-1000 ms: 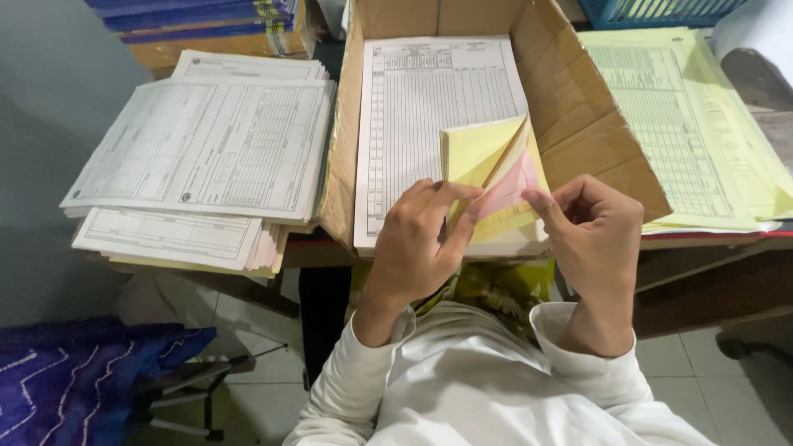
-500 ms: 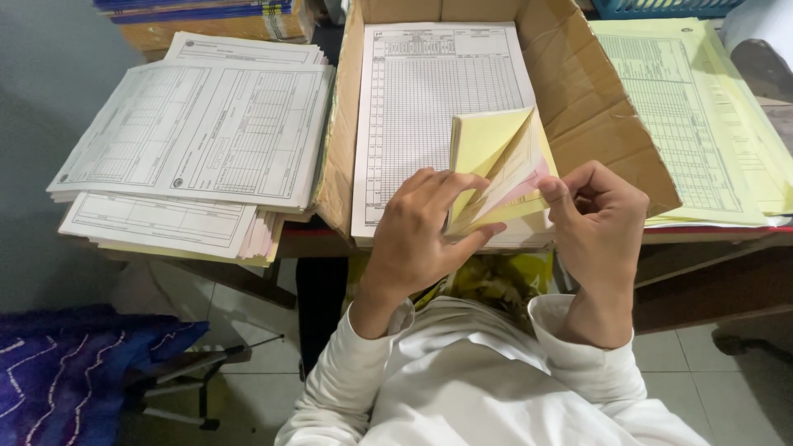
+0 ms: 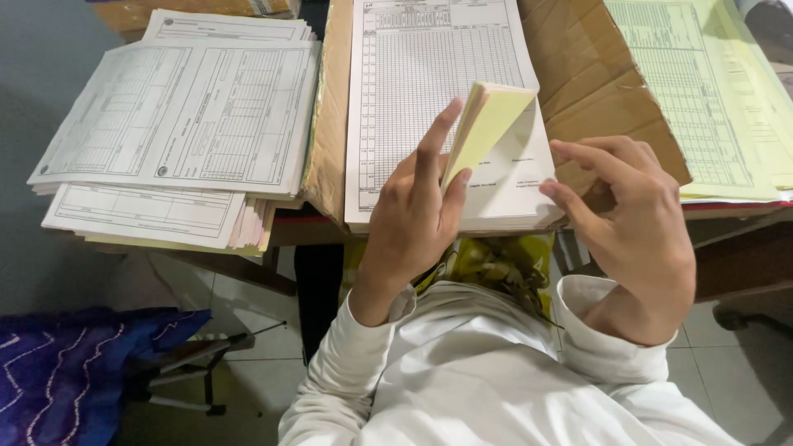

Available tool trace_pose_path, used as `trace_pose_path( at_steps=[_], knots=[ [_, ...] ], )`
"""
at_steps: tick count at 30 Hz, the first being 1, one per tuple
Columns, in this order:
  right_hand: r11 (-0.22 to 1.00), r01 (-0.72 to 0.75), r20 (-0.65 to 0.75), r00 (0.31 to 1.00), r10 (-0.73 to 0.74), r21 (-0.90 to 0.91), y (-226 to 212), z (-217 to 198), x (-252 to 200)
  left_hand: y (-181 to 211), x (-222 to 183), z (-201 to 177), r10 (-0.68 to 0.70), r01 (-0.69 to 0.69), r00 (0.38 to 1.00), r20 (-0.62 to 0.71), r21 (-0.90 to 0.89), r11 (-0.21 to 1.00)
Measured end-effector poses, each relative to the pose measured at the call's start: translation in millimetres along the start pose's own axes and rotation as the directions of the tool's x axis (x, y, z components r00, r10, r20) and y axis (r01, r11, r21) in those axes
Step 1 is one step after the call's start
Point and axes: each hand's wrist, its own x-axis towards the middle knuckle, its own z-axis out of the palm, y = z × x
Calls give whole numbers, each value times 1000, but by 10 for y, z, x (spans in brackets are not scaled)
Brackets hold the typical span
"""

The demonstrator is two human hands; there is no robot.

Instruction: Flipping through and sorting multi-part paper forms in a cardboard box

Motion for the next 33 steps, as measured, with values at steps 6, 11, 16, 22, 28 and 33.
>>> trace_pose_path(
  at_steps=[6, 11, 16, 22, 28, 33],
  knots=[
    [920, -318, 289, 925, 248, 229, -148, -112, 291, 17, 67, -53, 45, -50, 995, 86, 51, 997],
    [792, -600, 600, 675, 429, 110, -166, -349, 810, -10, 55, -36, 64, -68, 996, 68, 55, 996],
    [413, -903, 779, 345, 524, 122, -47, -195, 1236, 4, 22, -50, 85, -91, 995, 59, 108, 990],
    [464, -838, 656, 524, 543, 286, 448, 413, 1650, 97, 3, -136, 122, -122, 992, -14, 18, 992],
    [529, -823, 643, 522, 560, 208, 267, 523, 1874, 155, 30, -216, 51, -57, 996, -80, -75, 996],
    [716, -573, 553, 773, 310, 400, 346, 489, 1878, -40, -36, -58, 273, -375, 894, -354, -261, 889]
  ],
)
